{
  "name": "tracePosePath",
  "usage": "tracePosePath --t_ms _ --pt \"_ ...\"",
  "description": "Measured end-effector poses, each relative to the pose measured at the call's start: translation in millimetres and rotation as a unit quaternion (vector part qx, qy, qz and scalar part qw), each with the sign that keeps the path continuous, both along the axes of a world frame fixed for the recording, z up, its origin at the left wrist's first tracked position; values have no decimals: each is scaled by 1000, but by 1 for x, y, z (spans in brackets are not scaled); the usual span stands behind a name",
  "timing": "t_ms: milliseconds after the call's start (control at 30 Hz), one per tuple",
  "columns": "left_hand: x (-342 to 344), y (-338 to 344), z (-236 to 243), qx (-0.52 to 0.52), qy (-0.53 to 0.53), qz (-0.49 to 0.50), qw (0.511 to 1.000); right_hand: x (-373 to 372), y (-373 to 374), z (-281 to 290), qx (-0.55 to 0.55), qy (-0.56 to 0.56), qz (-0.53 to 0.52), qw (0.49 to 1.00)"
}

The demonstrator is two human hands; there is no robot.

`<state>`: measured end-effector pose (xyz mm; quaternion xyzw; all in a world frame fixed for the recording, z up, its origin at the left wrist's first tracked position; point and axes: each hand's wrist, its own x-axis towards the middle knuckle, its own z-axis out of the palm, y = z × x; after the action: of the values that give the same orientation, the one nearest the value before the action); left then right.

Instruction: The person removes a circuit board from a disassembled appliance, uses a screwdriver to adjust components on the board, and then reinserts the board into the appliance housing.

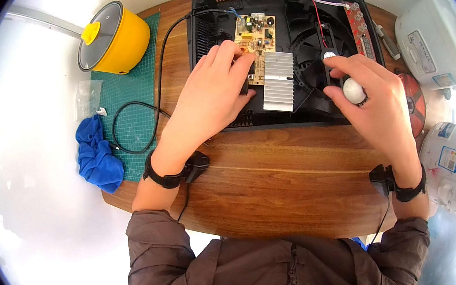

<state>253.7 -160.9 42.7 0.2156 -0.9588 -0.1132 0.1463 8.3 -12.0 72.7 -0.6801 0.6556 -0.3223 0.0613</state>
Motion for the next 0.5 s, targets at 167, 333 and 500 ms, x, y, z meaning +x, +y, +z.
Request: tracePosePath --t_ms 167,333,500 --pt "5 -5 7 57 -17 -1 998 -6 3 -7 -23 -27 -32 999" --pt "8 -12 9 82 0 4 997 -9 6 -10 -37 -24 -45 998" --pt "11 -19 17 125 16 7 992 -12 6 -15 -65 -28 -60 996"
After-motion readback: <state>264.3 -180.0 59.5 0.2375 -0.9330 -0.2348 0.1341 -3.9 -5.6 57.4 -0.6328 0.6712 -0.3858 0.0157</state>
